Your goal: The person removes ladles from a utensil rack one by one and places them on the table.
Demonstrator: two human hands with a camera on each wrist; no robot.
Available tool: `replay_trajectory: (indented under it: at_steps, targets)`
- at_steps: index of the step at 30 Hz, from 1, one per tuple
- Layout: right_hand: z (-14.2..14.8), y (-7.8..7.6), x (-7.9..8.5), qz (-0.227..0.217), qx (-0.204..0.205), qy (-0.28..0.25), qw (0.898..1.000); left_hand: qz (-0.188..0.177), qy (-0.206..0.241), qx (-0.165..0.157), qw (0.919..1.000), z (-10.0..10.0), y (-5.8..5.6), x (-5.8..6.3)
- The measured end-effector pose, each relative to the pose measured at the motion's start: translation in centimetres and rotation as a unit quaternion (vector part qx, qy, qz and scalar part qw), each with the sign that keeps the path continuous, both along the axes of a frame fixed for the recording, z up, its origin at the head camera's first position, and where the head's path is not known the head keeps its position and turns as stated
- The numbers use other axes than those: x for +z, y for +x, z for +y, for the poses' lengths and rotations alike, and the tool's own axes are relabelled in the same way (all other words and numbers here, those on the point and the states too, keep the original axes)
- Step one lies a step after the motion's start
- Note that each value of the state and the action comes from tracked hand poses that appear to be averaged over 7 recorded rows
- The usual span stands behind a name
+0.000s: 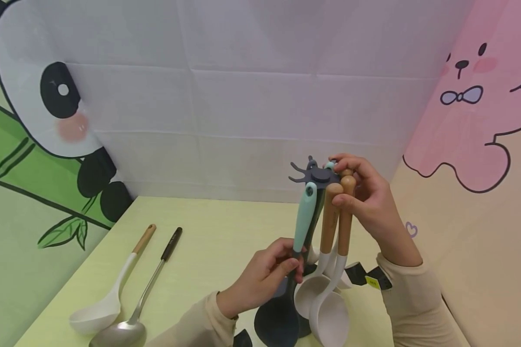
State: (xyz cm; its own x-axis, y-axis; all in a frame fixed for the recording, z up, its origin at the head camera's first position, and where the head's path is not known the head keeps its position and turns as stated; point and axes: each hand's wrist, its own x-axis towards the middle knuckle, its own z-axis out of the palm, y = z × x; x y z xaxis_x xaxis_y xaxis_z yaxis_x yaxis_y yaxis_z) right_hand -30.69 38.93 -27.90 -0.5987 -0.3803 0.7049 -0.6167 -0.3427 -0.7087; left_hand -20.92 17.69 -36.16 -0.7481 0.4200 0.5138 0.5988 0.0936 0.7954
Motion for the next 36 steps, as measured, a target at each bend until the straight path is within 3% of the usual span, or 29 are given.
replay_trajectory:
  at_steps: [4, 16, 36]
  targets:
    - [0.0, 0.0, 0.0, 0.002, -0.001, 0.002, 1.000, 0.011, -0.003, -0.001, 0.9999, -0.2, 0.1, 0.0]
    - [0.3, -0.3, -0.3, -0.007, -0.001, -0.005, 1.000, -0.003, 0.000, -0.014, 0.9999, -0.6, 0.3, 0.0]
    - [0.6, -1.0, -0.5, 0.012, 0.021, -0.015, 1.000, 0.011, -0.020, -0.005, 0.9997, -0.7, 0.3, 0.2]
